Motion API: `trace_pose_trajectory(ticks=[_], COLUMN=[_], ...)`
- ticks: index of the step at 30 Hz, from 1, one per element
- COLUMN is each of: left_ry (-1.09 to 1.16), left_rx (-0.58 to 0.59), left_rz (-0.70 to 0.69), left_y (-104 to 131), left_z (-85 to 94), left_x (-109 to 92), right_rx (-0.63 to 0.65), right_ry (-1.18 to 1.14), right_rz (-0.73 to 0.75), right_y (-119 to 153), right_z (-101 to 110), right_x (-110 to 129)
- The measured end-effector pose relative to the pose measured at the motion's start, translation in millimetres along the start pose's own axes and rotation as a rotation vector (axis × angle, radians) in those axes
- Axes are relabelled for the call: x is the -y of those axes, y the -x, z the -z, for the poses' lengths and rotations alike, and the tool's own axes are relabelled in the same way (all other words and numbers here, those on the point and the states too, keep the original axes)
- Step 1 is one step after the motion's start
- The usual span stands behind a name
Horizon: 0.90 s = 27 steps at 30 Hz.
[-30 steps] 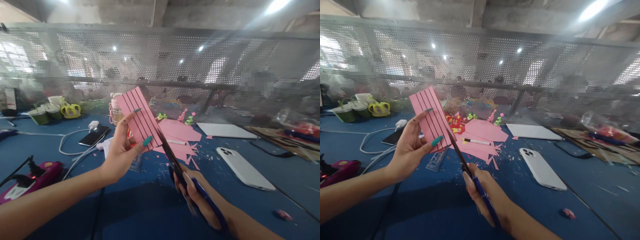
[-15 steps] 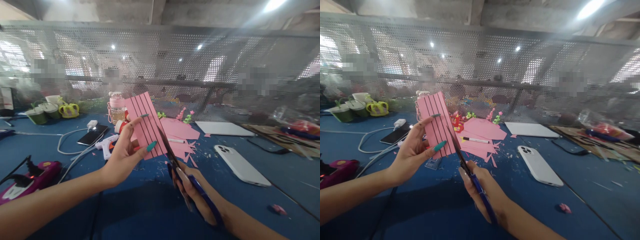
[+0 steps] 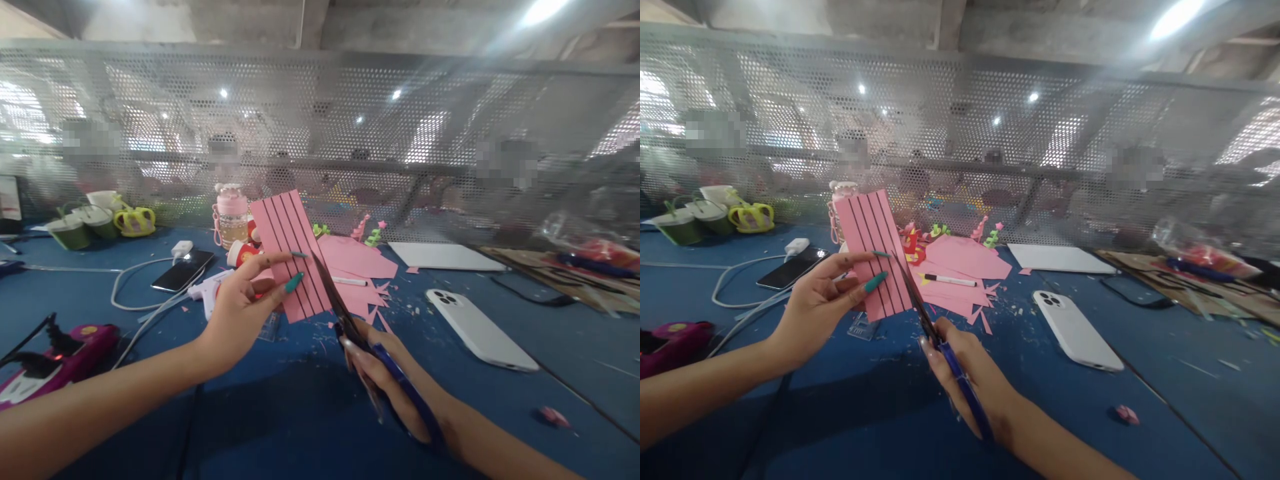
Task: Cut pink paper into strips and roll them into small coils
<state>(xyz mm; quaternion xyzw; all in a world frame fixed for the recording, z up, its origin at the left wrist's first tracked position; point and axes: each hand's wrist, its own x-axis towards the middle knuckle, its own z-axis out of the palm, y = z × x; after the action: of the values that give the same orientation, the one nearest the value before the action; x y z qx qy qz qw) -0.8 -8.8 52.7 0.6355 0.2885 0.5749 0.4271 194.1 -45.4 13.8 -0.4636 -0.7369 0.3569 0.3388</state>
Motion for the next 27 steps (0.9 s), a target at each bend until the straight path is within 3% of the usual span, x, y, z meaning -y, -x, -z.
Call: trace_pose_trajectory(ticks=[6, 16, 27], left_ry=[-0.110, -0.112, -0.142], left_rx=[-0.042, -0.002, 0.043], left_rz=[0.012, 0.029, 0.028], left_y=[-2.1, -2.5, 0.7], left_z=[2.0, 4.1, 1.7], left_x=[-1.0, -2.2, -4.1], right_rx=[0.022, 0.057, 0.034], right_ry=[-0.061, -0.138, -0.075], right_rz=[-0.008, -0.049, 0.011], right_y=[1.9, -2.0, -1.0], right_z=[-0.3, 2.1, 3.1], right_x=[-0.2, -1.2, -0.7])
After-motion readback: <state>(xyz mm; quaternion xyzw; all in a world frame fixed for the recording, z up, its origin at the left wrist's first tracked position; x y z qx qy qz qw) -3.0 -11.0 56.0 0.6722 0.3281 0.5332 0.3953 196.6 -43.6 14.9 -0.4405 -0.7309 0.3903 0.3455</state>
